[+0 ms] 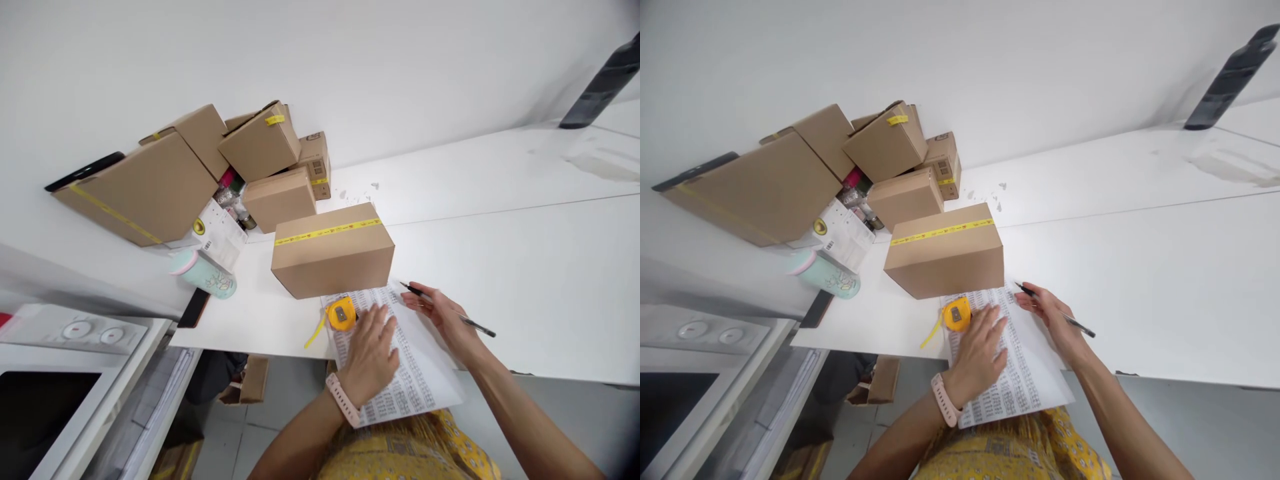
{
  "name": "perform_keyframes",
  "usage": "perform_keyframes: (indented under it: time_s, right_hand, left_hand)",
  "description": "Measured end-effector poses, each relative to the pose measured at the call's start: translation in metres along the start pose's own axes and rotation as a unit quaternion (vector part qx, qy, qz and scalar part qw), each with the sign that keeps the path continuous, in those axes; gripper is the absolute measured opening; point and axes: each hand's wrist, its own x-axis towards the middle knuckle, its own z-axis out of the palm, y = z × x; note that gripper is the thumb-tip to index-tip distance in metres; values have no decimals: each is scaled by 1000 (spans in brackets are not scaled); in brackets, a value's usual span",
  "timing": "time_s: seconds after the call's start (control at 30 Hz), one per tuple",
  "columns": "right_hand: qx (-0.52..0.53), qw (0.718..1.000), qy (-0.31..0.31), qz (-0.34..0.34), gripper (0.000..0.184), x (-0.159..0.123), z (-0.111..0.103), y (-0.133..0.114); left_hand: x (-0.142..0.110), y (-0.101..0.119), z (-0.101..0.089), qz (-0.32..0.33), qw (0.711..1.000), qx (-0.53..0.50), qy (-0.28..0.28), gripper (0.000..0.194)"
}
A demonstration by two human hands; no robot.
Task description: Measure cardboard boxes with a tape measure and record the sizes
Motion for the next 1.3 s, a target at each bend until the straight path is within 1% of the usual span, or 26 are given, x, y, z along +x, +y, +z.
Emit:
perform_keyframes:
  time_s: [0.03,0.1,0.13,0.2,0.27,0.37,0.43,0.53,0.6,0.67,0.77,0.87,0.97,1.07,1.3]
  right_hand:
    - [-19,1000,0,17,51,3,0,2]
    - [-76,996,12,38,42,7,2,6]
    - [-104,994,18,37,39,10,4,7]
    - [-137,990,25,17,41,15,7,10]
    - [-133,991,20,1,43,21,10,12]
    - [-102,995,5,10,51,31,9,17]
    - [-105,994,-2,5,51,36,8,21]
    - [-156,987,17,-33,46,37,6,25]
    - [-206,976,36,-54,44,35,7,26]
    - [-240,967,41,-76,43,33,7,26]
    - [-220,969,30,-107,45,32,8,26]
    - [-200,973,35,-112,43,33,8,29]
    - [-248,960,44,-119,39,33,6,31]
    - [-292,948,36,-124,35,33,5,30]
    - [-321,937,20,-134,30,32,4,30]
  left_hand:
    - [1,5,7,10,999,-19,-24,61]
    - [3,11,20,4,998,-32,-53,69]
    - [5,12,26,-4,998,-29,-57,71]
    - [9,12,34,-16,998,-18,-53,72]
    - [11,9,38,-19,999,-8,-42,70]
    - [12,5,38,-12,1000,-8,-23,65]
    - [12,3,38,-7,1000,-12,-9,62]
    - [11,1,40,-6,1000,-14,4,60]
    - [11,1,41,-5,1000,-16,7,60]
    - [11,0,41,-4,1000,-18,11,59]
    - [11,0,42,-6,1000,-19,16,59]
    - [12,0,42,-7,1000,-19,19,59]
    - [12,0,41,-6,1000,-19,20,58]
    - [12,0,41,-5,1000,-21,21,57]
    - [12,-1,43,-2,999,-24,26,58]
